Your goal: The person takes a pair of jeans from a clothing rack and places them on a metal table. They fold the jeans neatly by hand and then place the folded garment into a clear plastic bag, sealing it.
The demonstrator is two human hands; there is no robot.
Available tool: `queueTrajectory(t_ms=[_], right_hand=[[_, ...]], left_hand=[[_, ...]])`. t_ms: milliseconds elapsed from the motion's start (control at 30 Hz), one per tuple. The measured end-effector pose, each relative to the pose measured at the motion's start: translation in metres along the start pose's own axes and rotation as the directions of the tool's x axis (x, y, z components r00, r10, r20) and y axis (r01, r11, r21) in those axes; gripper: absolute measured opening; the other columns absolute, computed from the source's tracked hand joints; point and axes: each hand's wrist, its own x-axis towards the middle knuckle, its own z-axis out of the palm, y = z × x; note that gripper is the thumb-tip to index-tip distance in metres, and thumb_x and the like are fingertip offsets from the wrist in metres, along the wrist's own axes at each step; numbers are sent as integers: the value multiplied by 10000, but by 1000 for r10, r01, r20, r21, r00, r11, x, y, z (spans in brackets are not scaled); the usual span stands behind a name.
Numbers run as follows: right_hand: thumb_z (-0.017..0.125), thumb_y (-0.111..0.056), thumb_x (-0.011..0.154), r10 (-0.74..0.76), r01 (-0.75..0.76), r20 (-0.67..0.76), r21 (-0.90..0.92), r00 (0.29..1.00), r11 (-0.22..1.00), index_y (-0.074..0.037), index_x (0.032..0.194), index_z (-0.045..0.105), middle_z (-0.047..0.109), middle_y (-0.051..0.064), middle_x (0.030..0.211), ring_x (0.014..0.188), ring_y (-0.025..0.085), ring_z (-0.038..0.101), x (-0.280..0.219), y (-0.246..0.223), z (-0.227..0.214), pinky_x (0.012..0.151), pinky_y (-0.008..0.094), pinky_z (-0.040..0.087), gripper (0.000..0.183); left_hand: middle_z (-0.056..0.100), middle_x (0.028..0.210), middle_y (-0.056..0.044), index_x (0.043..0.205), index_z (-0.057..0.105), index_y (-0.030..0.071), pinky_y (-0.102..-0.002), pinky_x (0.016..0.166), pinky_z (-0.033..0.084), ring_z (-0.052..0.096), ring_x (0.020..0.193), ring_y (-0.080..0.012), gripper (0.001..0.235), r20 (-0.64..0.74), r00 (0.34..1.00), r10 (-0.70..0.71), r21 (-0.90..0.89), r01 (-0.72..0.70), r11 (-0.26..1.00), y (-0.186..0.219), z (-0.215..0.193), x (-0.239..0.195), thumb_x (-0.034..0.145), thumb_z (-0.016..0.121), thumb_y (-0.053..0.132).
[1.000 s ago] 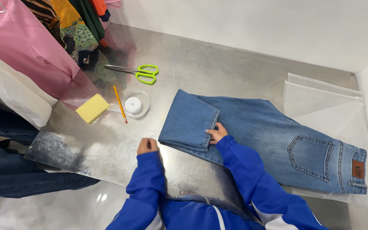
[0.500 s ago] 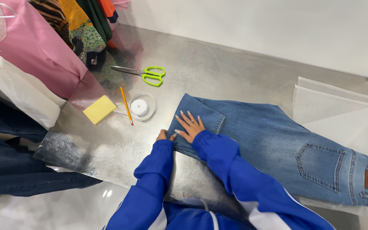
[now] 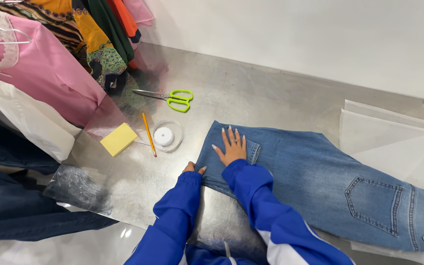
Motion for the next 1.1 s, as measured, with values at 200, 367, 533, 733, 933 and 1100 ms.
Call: queueTrajectory(t_ms=[200,367,533,733,933,1100], right_hand=[[534,-618,953,24,-27,64,52,998,998,-292,1618,243,228,45,1691,1561,309,169,-2,57,-6,1248,591,107,796],[761,-383,890,368,-86,-288,674,884,734,-276,1293,667,598,25,1422,1347,259,524,-76,124,21,1100,387,458,428],[664,-205,1002,551,-127,105,992,828,2,-180,1215,697,745,143,1165,1139,286,693,-141,145,-22,973,410,546,217],[546,-374,1044,414,-65,275,888,868,-455,-131,1339,602,645,227,1334,1210,371,647,-181,183,-58,979,441,570,386],[476,-695,963,336,3,289,755,896,-656,-200,1466,501,605,192,1372,1176,385,644,-189,237,-44,936,523,569,706],[729,-295,968,511,-274,447,884,734,-379,-302,1571,282,417,261,1532,1298,468,534,-187,278,17,1024,615,477,751]], left_hand=[[691,1251,-138,1283,600,153,-453,984,550,651,1218,-325,782,-31,990,-134,-125,129,984,5,-10,-25,801,702,760],[621,1334,-239,1433,507,40,-475,1006,525,613,1240,-395,1044,73,948,-310,-649,281,707,45,2,-62,644,918,586],[464,1530,-168,1622,266,213,-500,1098,466,495,1374,-360,1089,-79,971,-226,-708,105,698,78,50,-53,767,870,514],[729,1054,-285,1323,528,195,-557,847,580,684,1032,-495,371,-260,936,236,-416,-329,848,158,62,-149,984,589,333],[514,1504,-122,1569,375,221,-587,1148,367,475,1402,-296,852,-83,413,907,-11,-911,413,161,196,-125,797,708,84],[383,1626,56,1338,451,289,-647,1235,-30,294,1530,-172,603,404,318,858,62,-945,321,137,254,-118,871,612,634]])
